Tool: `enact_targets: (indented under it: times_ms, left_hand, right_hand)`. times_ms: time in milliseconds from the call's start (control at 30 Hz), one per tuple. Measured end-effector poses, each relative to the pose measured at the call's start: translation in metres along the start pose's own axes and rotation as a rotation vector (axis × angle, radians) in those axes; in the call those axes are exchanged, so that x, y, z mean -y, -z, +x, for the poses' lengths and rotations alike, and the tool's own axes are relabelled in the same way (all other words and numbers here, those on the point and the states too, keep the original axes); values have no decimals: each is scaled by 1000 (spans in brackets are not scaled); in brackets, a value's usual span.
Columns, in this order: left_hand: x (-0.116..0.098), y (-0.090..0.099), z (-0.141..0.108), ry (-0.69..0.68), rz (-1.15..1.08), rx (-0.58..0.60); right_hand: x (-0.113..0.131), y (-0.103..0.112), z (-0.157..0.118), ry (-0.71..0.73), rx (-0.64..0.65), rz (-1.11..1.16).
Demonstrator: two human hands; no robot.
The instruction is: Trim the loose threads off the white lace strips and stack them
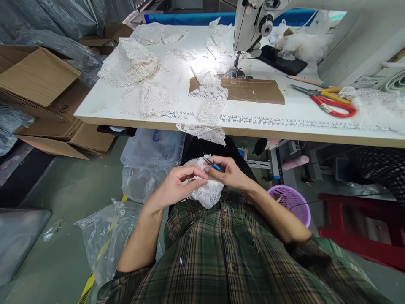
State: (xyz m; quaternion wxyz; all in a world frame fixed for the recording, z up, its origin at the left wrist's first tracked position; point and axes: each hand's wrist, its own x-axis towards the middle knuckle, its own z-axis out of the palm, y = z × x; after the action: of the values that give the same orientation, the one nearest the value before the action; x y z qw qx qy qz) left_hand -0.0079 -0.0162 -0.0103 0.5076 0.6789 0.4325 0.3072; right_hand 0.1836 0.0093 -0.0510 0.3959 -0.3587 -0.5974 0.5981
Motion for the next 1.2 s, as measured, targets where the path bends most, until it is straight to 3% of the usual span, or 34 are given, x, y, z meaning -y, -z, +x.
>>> enact_targets:
  times_ms: [67, 167, 333, 500, 633, 800, 1100, 1200]
  left_hand:
    - [-1, 0, 0, -121, 83, -87]
    - [1, 3, 1, -185, 116, -156]
    - [7, 8, 7, -151, -17, -51]
    - [13, 9, 15, -190, -53, -37]
    - [13, 9, 15, -93, -37, -38]
    - [13, 12, 13, 56, -201, 14]
    - [28, 17, 10, 31, -170, -36]
    - [35, 12, 7, 49, -125, 25]
  right_hand:
    - [2, -5, -3, -11, 48, 64]
    - [8, -4, -8, -41, 76, 46]
    - [15, 2, -8, -28, 135, -15]
    - [13, 2, -7, -40, 136, -19]
    - [11, 4, -8, -57, 163, 28]
    - [12, 7, -7, -49, 241, 76]
    - [14, 10, -8, 10, 188, -100]
    - [12, 9, -12, 13, 167, -117]
